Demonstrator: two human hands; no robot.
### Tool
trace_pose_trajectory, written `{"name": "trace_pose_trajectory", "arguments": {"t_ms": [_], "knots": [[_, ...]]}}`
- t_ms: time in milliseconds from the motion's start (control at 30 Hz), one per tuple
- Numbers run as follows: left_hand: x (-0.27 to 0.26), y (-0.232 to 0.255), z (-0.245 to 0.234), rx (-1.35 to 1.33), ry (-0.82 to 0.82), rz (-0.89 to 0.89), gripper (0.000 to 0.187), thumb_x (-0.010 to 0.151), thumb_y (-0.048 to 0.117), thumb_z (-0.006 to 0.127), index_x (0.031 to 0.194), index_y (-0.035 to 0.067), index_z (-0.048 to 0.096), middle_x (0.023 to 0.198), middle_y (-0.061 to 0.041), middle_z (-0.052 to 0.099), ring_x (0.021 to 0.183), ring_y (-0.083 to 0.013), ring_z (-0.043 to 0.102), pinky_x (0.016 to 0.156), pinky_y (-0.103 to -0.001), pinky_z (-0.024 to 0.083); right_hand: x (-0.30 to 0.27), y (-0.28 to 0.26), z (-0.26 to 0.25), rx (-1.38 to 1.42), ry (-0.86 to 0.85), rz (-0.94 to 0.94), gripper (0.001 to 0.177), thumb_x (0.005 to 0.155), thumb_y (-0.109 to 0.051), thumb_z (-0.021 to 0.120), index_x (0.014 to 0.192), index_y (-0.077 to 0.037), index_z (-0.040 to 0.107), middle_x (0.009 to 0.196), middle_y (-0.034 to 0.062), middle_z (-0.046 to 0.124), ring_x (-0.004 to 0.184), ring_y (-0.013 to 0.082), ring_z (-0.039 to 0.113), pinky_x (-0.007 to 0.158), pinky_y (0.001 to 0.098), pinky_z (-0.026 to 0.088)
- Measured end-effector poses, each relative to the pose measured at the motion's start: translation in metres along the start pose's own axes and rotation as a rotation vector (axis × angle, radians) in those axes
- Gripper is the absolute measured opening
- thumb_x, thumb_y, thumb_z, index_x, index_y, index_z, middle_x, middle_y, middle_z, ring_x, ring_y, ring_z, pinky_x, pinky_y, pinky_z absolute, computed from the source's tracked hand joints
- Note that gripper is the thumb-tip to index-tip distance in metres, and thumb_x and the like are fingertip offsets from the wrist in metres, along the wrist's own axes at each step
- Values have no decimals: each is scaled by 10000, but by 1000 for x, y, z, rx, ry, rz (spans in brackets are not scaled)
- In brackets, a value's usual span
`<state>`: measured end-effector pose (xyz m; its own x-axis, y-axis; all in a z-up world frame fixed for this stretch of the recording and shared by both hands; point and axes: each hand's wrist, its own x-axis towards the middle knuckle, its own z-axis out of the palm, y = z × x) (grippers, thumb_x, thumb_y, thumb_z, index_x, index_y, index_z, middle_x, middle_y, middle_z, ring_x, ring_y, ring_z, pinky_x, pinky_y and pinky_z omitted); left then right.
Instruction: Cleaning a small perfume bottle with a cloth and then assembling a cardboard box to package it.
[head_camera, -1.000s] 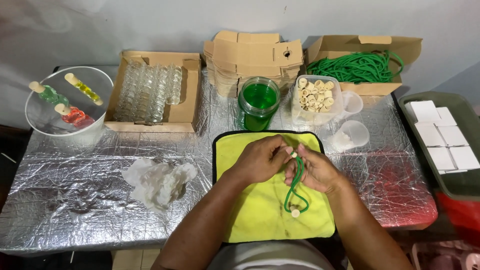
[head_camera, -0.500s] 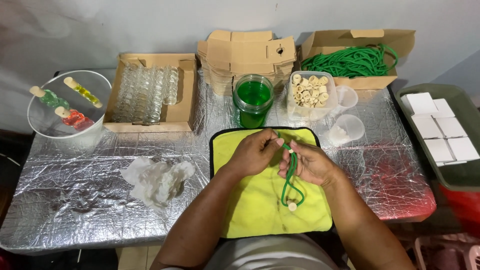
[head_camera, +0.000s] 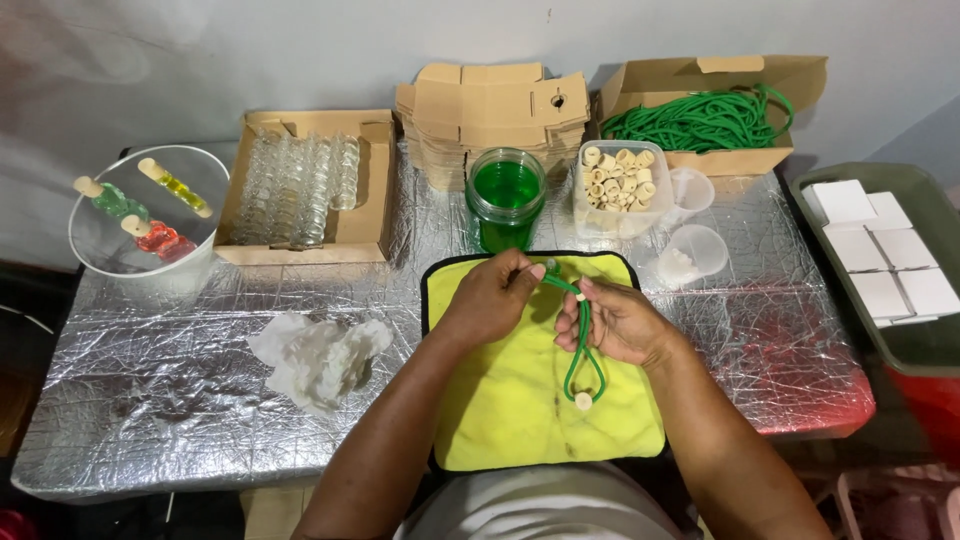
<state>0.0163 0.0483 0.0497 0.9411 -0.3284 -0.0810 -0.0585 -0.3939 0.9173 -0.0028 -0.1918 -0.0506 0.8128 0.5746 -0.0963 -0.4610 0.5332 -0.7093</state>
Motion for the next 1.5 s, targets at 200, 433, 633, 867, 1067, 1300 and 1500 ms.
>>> {"name": "trace_pose_trajectory", "arguments": {"t_ms": [200,433,633,867,1067,1300,1500], "knots": [[-5,-15,-1,-39,39,-73,215,1009,326,612,948,139,701,750,-101,671,779,-265,680,781,-399,523,0,0,-4,4,18,24,442,1099,-316,388,1037,30,656,938,294,767,863,353,781,759,494,660],[-7,-36,-1,-172,53,-3,196,1009,269,649,917,102,696,665,-70,572,698,-177,577,706,-342,494,-1,-2,1,-12,10,23,442,1104,-304,381,1033,33,659,943,284,772,868,340,782,763,489,661],[-1,-57,0,-491,69,47,213,1028,238,668,936,46,681,837,-102,710,833,-149,663,831,-301,564,-2,-2,-1,-36,49,25,439,1102,-305,395,1023,34,662,923,283,770,848,351,784,753,501,661],[8,-80,7,-656,45,63,225,1057,242,630,971,34,619,940,-84,682,1029,-205,704,946,-367,579,-2,3,-8,-50,69,25,445,1102,-315,400,1019,41,654,922,286,768,851,359,782,749,506,660],[11,-82,7,-779,80,42,216,1037,266,655,949,75,606,919,-55,689,961,-202,741,898,-348,614,-2,2,-8,-60,90,28,440,1096,-321,418,1019,45,650,911,290,761,841,372,780,738,511,659],[19,-92,8,-866,104,25,184,1057,239,608,964,87,564,950,-68,694,962,-234,759,879,-354,627,-2,2,-6,-49,96,36,439,1095,-324,429,1023,50,648,913,291,758,848,377,777,746,523,652],[25,-101,5,-931,119,-9,166,1060,249,593,987,105,558,987,-80,691,965,-264,770,890,-378,635,-2,3,-10,-23,105,40,444,1095,-317,432,1024,66,645,913,309,751,837,398,774,725,531,656]]}}
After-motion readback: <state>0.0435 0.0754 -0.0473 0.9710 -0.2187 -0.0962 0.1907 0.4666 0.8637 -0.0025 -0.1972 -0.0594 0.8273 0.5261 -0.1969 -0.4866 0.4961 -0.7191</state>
